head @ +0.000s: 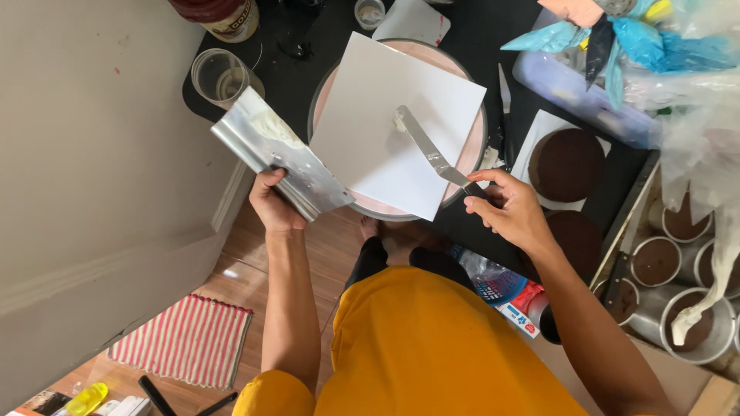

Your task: Slicing a chocolate cake into layers and placing a layer on a cake board using frosting.

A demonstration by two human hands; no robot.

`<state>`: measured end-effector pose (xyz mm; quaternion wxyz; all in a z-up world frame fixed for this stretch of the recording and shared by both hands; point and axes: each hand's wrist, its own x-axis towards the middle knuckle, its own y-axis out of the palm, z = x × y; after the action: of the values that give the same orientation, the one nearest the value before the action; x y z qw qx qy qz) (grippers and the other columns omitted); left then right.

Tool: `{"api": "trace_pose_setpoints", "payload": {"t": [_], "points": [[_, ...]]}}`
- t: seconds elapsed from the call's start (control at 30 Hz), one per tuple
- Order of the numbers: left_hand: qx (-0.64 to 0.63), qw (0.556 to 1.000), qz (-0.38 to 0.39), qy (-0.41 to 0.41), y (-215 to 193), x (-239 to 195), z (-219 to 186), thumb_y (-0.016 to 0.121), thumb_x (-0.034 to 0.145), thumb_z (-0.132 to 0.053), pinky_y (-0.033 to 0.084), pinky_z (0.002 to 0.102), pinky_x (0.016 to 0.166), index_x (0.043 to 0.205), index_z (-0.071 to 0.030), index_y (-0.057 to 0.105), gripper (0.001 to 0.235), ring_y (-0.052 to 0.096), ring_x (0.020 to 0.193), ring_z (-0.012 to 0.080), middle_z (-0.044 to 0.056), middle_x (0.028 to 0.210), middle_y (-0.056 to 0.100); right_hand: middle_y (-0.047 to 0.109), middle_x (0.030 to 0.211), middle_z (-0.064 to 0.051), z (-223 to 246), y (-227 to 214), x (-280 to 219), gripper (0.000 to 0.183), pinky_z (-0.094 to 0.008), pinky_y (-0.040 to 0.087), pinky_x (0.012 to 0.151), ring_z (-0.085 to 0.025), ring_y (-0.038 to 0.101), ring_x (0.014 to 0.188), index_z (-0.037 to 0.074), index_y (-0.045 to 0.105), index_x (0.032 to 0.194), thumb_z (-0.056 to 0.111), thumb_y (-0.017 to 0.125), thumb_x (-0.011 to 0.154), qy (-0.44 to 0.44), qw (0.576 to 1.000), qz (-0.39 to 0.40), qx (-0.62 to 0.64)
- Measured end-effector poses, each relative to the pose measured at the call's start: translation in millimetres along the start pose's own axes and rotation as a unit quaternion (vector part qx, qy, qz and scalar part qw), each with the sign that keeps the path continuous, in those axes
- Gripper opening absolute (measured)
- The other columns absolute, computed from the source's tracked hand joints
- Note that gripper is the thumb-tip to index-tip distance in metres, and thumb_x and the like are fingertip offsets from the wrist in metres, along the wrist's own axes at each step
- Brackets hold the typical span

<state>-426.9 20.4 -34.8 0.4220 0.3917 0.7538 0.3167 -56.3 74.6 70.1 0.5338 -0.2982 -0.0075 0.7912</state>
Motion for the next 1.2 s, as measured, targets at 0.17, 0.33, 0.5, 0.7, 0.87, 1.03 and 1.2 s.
{"api": "trace_pose_setpoints", "payload": {"t": [0.17, 0.33, 0.5, 0.7, 0.87, 1.03, 1.2], "points": [[0.024, 0.999, -0.039, -0.001, -10.2, 20.4, -13.2, 0.063, 0.076, -0.014, 0.054, 0.045, 0.099, 0.125, 0.004, 0.060, 0.053, 0.064, 0.108, 0.0326, 0.017, 0.113, 0.066, 0.074, 0.083, -0.009, -12.3, 15.2, 7.0, 0.040, -0.028, 0.050, 0.055, -0.013, 0.065, 0.065, 0.010, 0.067, 0.127, 0.014, 0.076, 0.088, -0.094, 0.992, -0.031, -0.084], [0.054, 0.998, -0.032, -0.028, -12.5, 22.9, -11.8, 0.064, 0.077, -0.014, 0.053, 0.043, 0.099, 0.127, 0.004, 0.059, 0.053, 0.063, 0.108, 0.0307, 0.016, 0.114, 0.064, 0.074, 0.081, -0.018, 21.2, 19.7, -10.9, 0.039, -0.037, 0.053, 0.064, -0.030, 0.071, 0.072, 0.011, 0.067, 0.128, 0.020, 0.075, 0.091, -0.082, 0.947, -0.093, -0.295], [0.081, 0.994, -0.056, -0.051, -16.5, 8.9, -10.2, 0.064, 0.075, -0.013, 0.054, 0.043, 0.097, 0.128, 0.005, 0.055, 0.056, 0.064, 0.107, 0.0311, 0.017, 0.111, 0.062, 0.074, 0.092, -0.018, 48.8, 11.3, -31.9, 0.041, -0.036, 0.053, 0.058, -0.027, 0.069, 0.057, 0.012, 0.068, 0.128, 0.019, 0.073, 0.088, -0.004, 0.957, -0.133, -0.259], [0.073, 0.995, -0.066, -0.035, -20.6, 3.8, 0.9, 0.066, 0.075, -0.012, 0.053, 0.044, 0.099, 0.129, 0.008, 0.054, 0.059, 0.064, 0.107, 0.0328, 0.018, 0.111, 0.062, 0.078, 0.085, -0.015, 32.8, 39.5, -28.6, 0.034, -0.033, 0.055, 0.062, -0.021, 0.071, 0.066, 0.008, 0.072, 0.122, 0.015, 0.072, 0.089, -0.020, 0.985, -0.093, -0.146], [0.025, 0.999, 0.004, -0.042, -1.6, 2.8, 14.6, 0.063, 0.071, -0.014, 0.046, 0.051, 0.109, 0.136, 0.005, 0.049, 0.069, 0.066, 0.110, 0.0361, 0.021, 0.114, 0.064, 0.077, 0.103, -0.015, 20.2, 60.8, -24.8, 0.033, -0.034, 0.058, 0.074, -0.026, 0.076, 0.084, 0.004, 0.071, 0.120, 0.014, 0.073, 0.089, -0.118, 0.973, -0.066, -0.187], [-0.036, 0.997, 0.045, -0.042, -11.5, 5.4, 26.7, 0.064, 0.081, -0.011, 0.034, 0.056, 0.124, 0.147, 0.008, 0.044, 0.072, 0.059, 0.122, 0.0355, 0.021, 0.126, 0.060, 0.075, 0.113, -0.015, 26.7, 42.4, -32.9, 0.033, -0.036, 0.059, 0.080, -0.032, 0.076, 0.093, 0.004, 0.071, 0.119, 0.014, 0.074, 0.088, -0.221, 0.950, -0.044, -0.218], [-0.007, 0.997, 0.010, -0.074, -4.1, -5.5, 30.0, 0.063, 0.075, -0.016, 0.041, 0.048, 0.118, 0.151, 0.002, 0.041, 0.081, 0.055, 0.133, 0.0402, 0.020, 0.134, 0.059, 0.076, 0.103, -0.007, 35.4, 33.6, -26.9, 0.035, -0.034, 0.057, 0.058, -0.025, 0.073, 0.070, 0.009, 0.070, 0.121, 0.018, 0.075, 0.087, -0.193, 0.913, -0.072, -0.353]]}}
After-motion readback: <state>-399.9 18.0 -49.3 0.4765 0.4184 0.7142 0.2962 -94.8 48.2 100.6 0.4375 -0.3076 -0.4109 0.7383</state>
